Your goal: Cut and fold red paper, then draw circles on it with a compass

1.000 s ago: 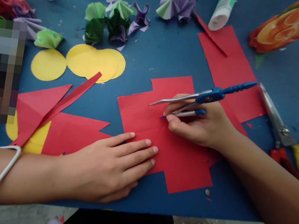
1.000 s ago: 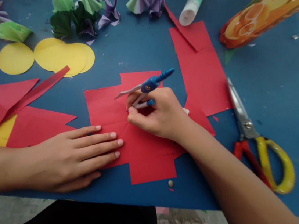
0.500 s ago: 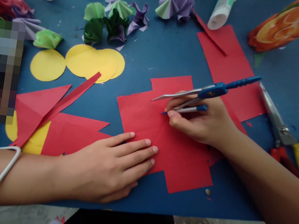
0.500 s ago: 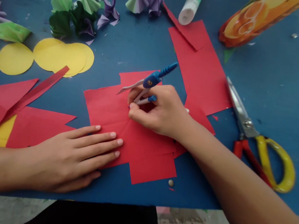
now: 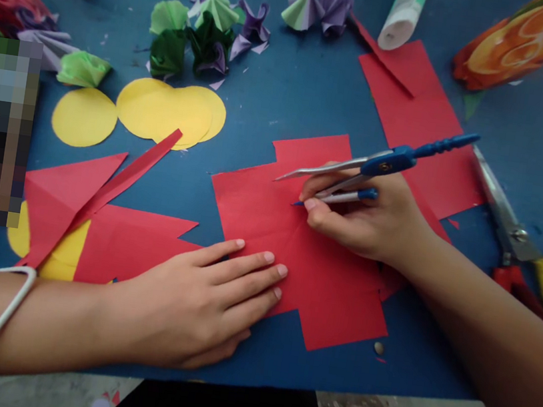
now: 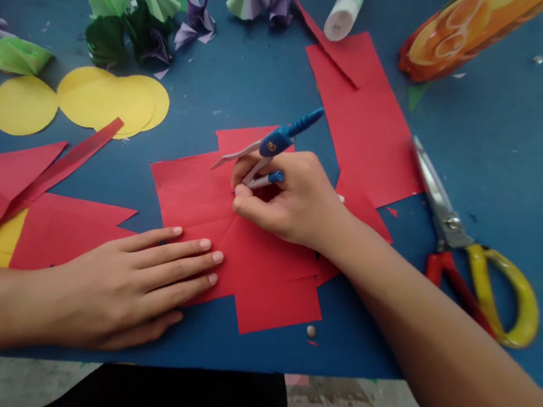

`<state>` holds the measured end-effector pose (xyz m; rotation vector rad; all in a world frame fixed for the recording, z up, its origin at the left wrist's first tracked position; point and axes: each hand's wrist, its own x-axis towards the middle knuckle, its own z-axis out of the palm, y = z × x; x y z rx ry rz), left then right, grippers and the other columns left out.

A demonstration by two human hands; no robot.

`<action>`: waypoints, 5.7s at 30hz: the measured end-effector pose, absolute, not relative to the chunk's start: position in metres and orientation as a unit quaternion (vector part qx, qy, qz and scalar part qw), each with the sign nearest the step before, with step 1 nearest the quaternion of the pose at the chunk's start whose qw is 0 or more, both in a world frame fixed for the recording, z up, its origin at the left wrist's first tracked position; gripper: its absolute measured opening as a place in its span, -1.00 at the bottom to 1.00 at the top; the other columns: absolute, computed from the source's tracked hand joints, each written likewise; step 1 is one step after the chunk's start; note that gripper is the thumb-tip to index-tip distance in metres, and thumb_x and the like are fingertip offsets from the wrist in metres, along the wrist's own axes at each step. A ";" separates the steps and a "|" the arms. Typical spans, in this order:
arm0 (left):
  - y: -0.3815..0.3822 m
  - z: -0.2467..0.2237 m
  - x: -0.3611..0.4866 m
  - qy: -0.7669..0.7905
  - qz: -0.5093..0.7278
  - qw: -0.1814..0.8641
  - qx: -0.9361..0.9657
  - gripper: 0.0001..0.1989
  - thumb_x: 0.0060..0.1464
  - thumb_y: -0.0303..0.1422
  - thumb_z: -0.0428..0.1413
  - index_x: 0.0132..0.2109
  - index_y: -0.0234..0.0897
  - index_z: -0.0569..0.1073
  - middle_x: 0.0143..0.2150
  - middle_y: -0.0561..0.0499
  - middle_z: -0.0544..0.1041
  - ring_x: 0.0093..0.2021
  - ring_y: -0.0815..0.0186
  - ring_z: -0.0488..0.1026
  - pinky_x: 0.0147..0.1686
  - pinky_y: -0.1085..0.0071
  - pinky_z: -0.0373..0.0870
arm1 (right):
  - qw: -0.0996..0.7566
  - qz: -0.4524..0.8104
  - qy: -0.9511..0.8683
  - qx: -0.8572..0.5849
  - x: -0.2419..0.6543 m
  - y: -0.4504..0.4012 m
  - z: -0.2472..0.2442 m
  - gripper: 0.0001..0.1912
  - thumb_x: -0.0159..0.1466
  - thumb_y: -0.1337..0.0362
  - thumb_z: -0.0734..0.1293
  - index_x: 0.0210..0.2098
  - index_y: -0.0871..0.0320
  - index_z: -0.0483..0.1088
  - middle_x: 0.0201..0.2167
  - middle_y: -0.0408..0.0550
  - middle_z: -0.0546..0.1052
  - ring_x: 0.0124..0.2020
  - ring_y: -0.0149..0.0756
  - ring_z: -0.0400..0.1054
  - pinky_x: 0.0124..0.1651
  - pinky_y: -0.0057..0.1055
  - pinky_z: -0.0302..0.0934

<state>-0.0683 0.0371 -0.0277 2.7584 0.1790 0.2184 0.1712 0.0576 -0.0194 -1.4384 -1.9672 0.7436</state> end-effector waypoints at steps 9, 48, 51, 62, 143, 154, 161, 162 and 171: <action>0.039 -0.027 -0.068 0.064 0.077 0.183 0.978 -0.61 0.28 -0.32 -0.13 0.17 -0.37 0.29 0.25 -0.06 0.28 0.25 0.19 0.20 0.24 0.21 0.05 | 0.301 0.273 -0.736 -0.541 0.172 0.057 -0.021 -0.95 0.04 0.37 0.25 -0.51 0.12 0.33 -0.54 -0.18 0.46 -0.55 -0.41 0.34 -0.43 -0.46 0.28; 0.039 -0.026 -0.068 0.065 0.077 0.194 0.976 -0.61 0.27 -0.31 -0.09 0.17 -0.38 0.28 0.25 -0.07 0.27 0.25 0.19 0.18 0.25 0.23 -0.08 | 0.319 0.261 -0.743 -0.527 0.172 0.057 -0.020 -0.94 0.02 0.39 0.24 -0.53 0.11 0.32 -0.59 -0.20 0.42 -0.59 -0.40 0.34 -0.47 -0.44 0.28; 0.039 -0.026 -0.068 0.065 0.076 0.193 0.976 -0.61 0.27 -0.32 -0.09 0.17 -0.39 0.28 0.26 -0.07 0.27 0.26 0.19 0.18 0.25 0.23 -0.08 | 0.320 0.257 -0.746 -0.524 0.172 0.057 -0.020 -0.94 0.03 0.39 0.24 -0.53 0.11 0.32 -0.58 -0.20 0.43 -0.58 -0.40 0.34 -0.46 -0.44 0.29; 0.039 -0.028 -0.068 0.063 0.081 0.191 0.976 -0.61 0.26 -0.31 -0.08 0.17 -0.39 0.28 0.26 -0.08 0.26 0.26 0.18 0.17 0.25 0.23 -0.08 | 0.321 0.256 -0.748 -0.521 0.172 0.058 -0.021 -0.93 0.02 0.39 0.25 -0.53 0.11 0.32 -0.59 -0.21 0.43 -0.59 -0.40 0.34 -0.46 -0.44 0.28; 0.039 -0.026 -0.069 0.062 0.074 0.186 0.978 -0.58 0.26 -0.28 -0.09 0.19 -0.37 0.27 0.27 -0.06 0.25 0.27 0.21 0.15 0.27 0.23 -0.05 | 0.308 0.265 -0.789 -0.460 0.173 0.055 -0.020 -0.88 0.05 0.43 0.27 -0.53 0.09 0.34 -0.54 -0.16 0.50 -0.50 -0.36 0.40 -0.41 -0.45 0.30; 0.039 -0.027 -0.069 0.060 0.072 0.191 0.977 -0.58 0.26 -0.29 -0.08 0.19 -0.38 0.26 0.28 -0.07 0.23 0.28 0.20 0.14 0.27 0.22 -0.07 | 0.292 0.271 -0.778 -0.486 0.173 0.054 -0.021 -0.90 0.02 0.41 0.26 -0.55 0.09 0.36 -0.55 -0.18 0.48 -0.48 -0.33 0.42 -0.35 -0.42 0.35; 0.040 -0.027 -0.069 0.059 0.069 0.196 0.976 -0.58 0.26 -0.29 -0.07 0.20 -0.39 0.25 0.28 -0.08 0.23 0.27 0.19 0.14 0.27 0.23 -0.09 | 0.294 0.269 -0.779 -0.483 0.173 0.054 -0.021 -0.91 0.03 0.42 0.26 -0.55 0.13 0.34 -0.53 -0.15 0.48 -0.52 -0.40 0.37 -0.47 -0.51 0.27; 0.039 -0.027 -0.070 0.059 0.070 0.196 0.976 -0.58 0.26 -0.29 -0.07 0.20 -0.39 0.25 0.28 -0.08 0.23 0.27 0.19 0.14 0.26 0.23 -0.09 | 0.295 0.266 -0.784 -0.477 0.174 0.054 -0.021 -0.91 0.04 0.42 0.25 -0.55 0.14 0.34 -0.54 -0.15 0.48 -0.53 -0.42 0.36 -0.49 -0.53 0.25; 0.040 -0.028 -0.069 0.057 0.070 0.198 0.976 -0.58 0.26 -0.29 -0.08 0.19 -0.39 0.25 0.27 -0.08 0.24 0.27 0.18 0.14 0.26 0.22 -0.09 | 0.292 0.288 -0.786 -0.463 0.174 0.054 -0.019 -0.91 0.05 0.40 0.25 -0.55 0.14 0.36 -0.58 -0.17 0.45 -0.56 -0.44 0.33 -0.48 -0.51 0.22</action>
